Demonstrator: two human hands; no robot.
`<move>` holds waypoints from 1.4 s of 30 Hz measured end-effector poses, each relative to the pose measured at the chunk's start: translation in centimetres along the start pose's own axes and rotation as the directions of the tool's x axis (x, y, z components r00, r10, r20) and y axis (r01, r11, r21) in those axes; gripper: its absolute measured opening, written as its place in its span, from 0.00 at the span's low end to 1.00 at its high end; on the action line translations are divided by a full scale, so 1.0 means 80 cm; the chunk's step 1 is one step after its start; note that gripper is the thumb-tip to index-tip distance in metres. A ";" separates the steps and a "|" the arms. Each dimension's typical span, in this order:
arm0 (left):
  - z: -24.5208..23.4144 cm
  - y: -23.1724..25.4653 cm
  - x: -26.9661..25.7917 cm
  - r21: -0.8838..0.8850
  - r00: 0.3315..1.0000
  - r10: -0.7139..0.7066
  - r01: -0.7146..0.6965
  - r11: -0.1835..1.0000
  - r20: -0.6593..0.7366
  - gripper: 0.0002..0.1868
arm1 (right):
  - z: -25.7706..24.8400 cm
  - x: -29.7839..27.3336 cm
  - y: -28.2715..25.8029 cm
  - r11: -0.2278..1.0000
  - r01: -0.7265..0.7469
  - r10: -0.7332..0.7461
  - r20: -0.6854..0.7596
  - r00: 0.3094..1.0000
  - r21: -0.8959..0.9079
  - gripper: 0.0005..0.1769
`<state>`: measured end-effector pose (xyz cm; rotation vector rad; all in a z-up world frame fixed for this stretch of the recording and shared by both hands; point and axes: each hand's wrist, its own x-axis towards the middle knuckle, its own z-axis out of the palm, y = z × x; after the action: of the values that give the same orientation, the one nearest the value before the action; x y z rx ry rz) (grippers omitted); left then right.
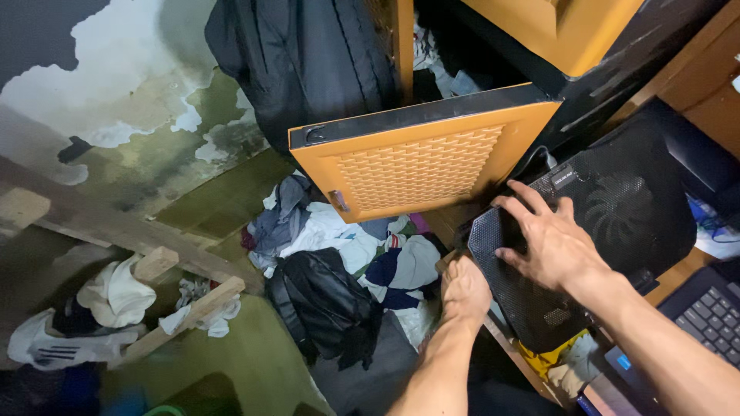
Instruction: The person uses scissors to strip and trim a small black cable, then places a laptop cooling pad on the desk and positions the laptop on it. The person plugs the cable into the laptop and operates the trackpad.
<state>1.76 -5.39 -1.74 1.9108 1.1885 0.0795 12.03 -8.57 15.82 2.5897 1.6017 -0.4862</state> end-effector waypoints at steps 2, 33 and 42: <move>-0.002 0.001 0.000 -0.018 0.999 -0.053 0.052 0.998 -0.005 0.14 | -0.002 0.005 0.002 0.999 0.037 -0.037 -0.026 0.999 -0.011 0.50; -0.029 0.028 0.010 -0.922 0.921 -0.264 0.341 0.185 0.287 0.48 | -0.004 0.001 -0.003 0.986 -0.039 0.048 -0.050 0.998 0.160 0.67; -0.054 0.050 -0.023 -0.798 0.940 -0.298 0.307 0.518 0.168 0.62 | 0.024 0.005 0.071 0.959 0.058 0.006 -0.226 0.974 0.276 0.48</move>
<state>1.61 -4.78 4.40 0.8516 1.1676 0.3694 16.71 -11.25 13.20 2.9299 1.7510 -0.4683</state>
